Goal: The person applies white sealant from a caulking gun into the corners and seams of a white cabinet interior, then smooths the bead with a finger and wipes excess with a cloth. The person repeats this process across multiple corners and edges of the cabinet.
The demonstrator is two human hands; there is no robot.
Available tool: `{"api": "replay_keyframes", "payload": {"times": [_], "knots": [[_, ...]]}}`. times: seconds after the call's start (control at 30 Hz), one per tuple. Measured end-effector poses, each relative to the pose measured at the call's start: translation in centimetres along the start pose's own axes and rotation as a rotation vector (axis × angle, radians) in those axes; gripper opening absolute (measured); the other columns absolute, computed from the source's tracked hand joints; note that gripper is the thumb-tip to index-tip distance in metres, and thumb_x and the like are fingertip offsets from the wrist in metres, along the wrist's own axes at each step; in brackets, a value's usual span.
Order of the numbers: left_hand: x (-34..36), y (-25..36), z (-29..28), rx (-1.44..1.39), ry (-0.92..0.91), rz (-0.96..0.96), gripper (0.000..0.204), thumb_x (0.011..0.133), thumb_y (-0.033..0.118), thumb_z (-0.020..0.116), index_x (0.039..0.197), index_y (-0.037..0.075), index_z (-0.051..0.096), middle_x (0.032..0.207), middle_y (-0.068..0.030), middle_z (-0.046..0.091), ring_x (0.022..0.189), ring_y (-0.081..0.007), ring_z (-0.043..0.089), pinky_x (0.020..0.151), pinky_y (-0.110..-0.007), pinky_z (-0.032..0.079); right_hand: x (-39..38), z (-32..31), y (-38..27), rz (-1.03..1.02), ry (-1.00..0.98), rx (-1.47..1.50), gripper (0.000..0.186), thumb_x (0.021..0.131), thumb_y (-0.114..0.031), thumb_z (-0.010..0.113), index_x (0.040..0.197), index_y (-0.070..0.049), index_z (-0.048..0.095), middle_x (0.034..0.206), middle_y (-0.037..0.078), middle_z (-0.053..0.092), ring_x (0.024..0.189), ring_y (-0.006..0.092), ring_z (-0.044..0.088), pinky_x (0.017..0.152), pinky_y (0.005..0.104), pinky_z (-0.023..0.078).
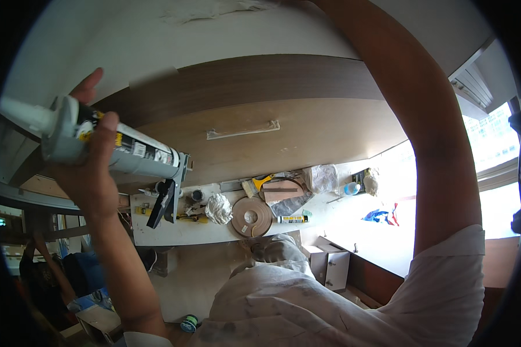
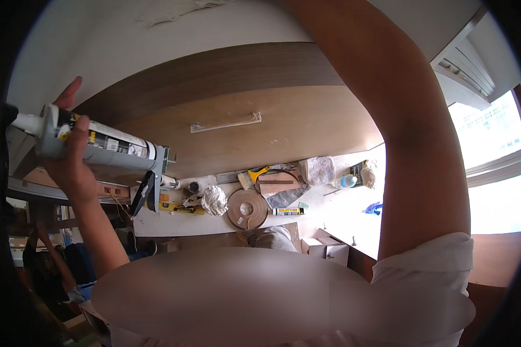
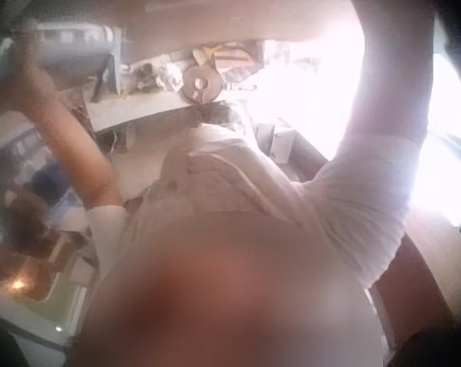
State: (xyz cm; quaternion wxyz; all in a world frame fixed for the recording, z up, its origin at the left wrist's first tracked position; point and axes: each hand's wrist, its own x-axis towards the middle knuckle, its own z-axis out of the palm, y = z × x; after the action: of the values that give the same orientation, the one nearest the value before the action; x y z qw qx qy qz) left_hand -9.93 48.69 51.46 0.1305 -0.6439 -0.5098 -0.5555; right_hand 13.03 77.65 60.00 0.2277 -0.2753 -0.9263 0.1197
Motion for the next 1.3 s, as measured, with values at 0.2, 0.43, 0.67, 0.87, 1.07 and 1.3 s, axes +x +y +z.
{"api": "replay_keyframes", "payload": {"times": [0.2,0.43,0.67,0.87,1.07,1.3], "knots": [[0.2,-4.0,0.0,0.032,-0.023,-0.077,0.040,0.086,0.021,0.077,0.119,0.001,0.068,0.130,-0.0151,0.072,0.104,-0.0130,0.066,0.094,-0.031,0.052,0.8,1.1,1.4,-0.030,-0.049,0.014,0.059,0.097,-0.053,0.067,0.126,-0.002,0.069,0.131,0.024,0.067,0.125,0.0378,0.060,0.106,0.0451,0.047],[-1.0,-4.8,0.8,-0.076,0.047,-0.059,0.040,0.084,0.010,0.080,0.121,0.002,0.065,0.133,-0.0140,0.070,0.114,-0.0167,0.067,0.093,-0.034,0.057,0.6,1.5,1.3,-0.018,-0.092,-0.072,0.080,0.097,-0.064,0.061,0.160,-0.019,0.043,0.157,0.022,0.050,0.140,0.0432,0.050,0.119,0.0468,0.037],[-2.2,-5.5,2.2,0.001,0.151,-0.054,0.064,0.071,0.018,0.084,0.128,0.007,0.057,0.125,-0.0117,0.063,0.117,-0.0266,0.064,0.116,-0.049,0.037,0.7,2.8,4.6,0.035,0.031,0.157,0.055,0.101,-0.035,0.063,0.145,-0.001,0.058,0.151,0.017,0.057,0.141,0.0290,0.052,0.120,0.0410,0.038],[-1.2,-4.3,0.9,-0.021,0.143,-0.050,0.071,0.063,0.016,0.084,0.127,0.006,0.055,0.120,-0.0140,0.059,0.123,-0.0327,0.058,0.123,-0.054,0.026,2.1,3.9,5.1,0.063,0.155,0.064,0.040,0.097,-0.021,0.064,0.132,-0.002,0.059,0.128,0.015,0.062,0.121,0.0277,0.058,0.106,0.0409,0.044],[-1.3,-4.1,0.8,-0.008,0.114,-0.062,0.068,0.065,0.014,0.083,0.126,0.005,0.054,0.120,-0.0139,0.059,0.123,-0.0319,0.057,0.124,-0.052,0.027,2.3,3.7,4.3,-0.121,0.139,0.185,0.026,0.096,-0.025,0.067,0.105,-0.004,0.055,0.106,0.005,0.053,0.102,0.0200,0.052,0.095,0.0349,0.042],[-1.3,-4.1,0.9,0.005,0.131,-0.030,0.064,0.067,0.012,0.083,0.124,0.005,0.056,0.118,-0.0129,0.062,0.121,-0.0305,0.059,0.123,-0.051,0.028,0.8,2.9,-0.8,-0.087,-0.180,0.143,0.068,0.101,-0.043,0.059,0.157,-0.006,0.044,0.163,0.013,0.042,0.154,0.0290,0.033,0.127,0.0444,0.020]]}}
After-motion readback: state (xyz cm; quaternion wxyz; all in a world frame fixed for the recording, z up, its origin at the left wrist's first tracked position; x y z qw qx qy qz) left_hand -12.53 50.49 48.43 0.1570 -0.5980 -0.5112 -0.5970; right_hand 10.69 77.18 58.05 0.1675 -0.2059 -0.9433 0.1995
